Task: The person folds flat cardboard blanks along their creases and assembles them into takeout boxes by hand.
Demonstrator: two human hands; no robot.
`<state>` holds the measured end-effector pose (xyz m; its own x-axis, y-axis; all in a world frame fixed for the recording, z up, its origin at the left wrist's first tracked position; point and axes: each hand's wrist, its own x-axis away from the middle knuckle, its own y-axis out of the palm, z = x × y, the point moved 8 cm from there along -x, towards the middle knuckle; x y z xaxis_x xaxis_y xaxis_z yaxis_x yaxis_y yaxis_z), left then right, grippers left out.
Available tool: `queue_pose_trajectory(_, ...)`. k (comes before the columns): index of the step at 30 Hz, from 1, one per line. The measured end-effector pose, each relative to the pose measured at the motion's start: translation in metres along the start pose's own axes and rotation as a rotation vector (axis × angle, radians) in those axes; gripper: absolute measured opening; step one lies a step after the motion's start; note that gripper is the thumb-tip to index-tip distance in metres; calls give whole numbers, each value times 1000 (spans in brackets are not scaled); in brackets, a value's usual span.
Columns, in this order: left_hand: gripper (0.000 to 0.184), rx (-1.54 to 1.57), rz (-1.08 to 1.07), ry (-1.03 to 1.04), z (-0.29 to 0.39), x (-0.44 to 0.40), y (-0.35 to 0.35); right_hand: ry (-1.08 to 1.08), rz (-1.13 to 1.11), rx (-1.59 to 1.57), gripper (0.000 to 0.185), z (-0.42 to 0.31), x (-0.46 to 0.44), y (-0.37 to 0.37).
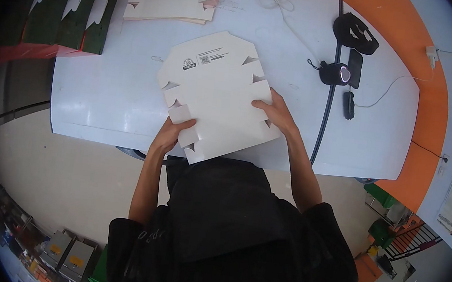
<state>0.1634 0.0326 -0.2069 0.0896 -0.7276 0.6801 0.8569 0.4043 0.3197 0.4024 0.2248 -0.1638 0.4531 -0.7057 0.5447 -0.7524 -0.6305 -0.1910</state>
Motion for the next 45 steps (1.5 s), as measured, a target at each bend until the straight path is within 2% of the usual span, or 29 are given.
queue_pose_trajectory(2,63,33,2,2,1,1,3,77,-34,19,57,7,-1,-2)
queue_pose_trajectory(8,70,47,-14,16,-4,0,-1,-65,11,53,60,4,2,-1)
queue_pose_trajectory(11,73,79,-45,-8,-11,-2,-4,12,-43,-36,57,10,3,-3)
queue_pose_trajectory(14,74,81,-44,2,-12,0,-3,67,-126,81,52,14,1,-7)
queue_pose_trajectory(17,73,73,-27,18,-10,3,3,83,-114,134,51,17,-3,-11)
queue_pose_trajectory(23,66,93,-68,55,-11,4,16,116,139,524,47,23,-3,-13)
queue_pose_trajectory(30,60,121,-33,20,-13,6,19,-158,545,838,14,-4,20,26)
queue_pose_trajectory(33,58,123,-21,-52,-23,3,12,-262,640,993,19,-5,23,50)
queue_pose_trajectory(37,57,99,6,-99,-30,1,8,-246,535,1273,13,-3,22,80)
queue_pose_trajectory(40,56,68,36,-100,-30,0,5,-321,540,1440,15,2,32,110)
queue_pose_trajectory(43,56,65,9,-90,-32,-2,4,-331,522,1508,21,2,26,117)
queue_pose_trajectory(45,57,55,7,-99,-34,3,4,-362,461,1372,22,4,33,112)
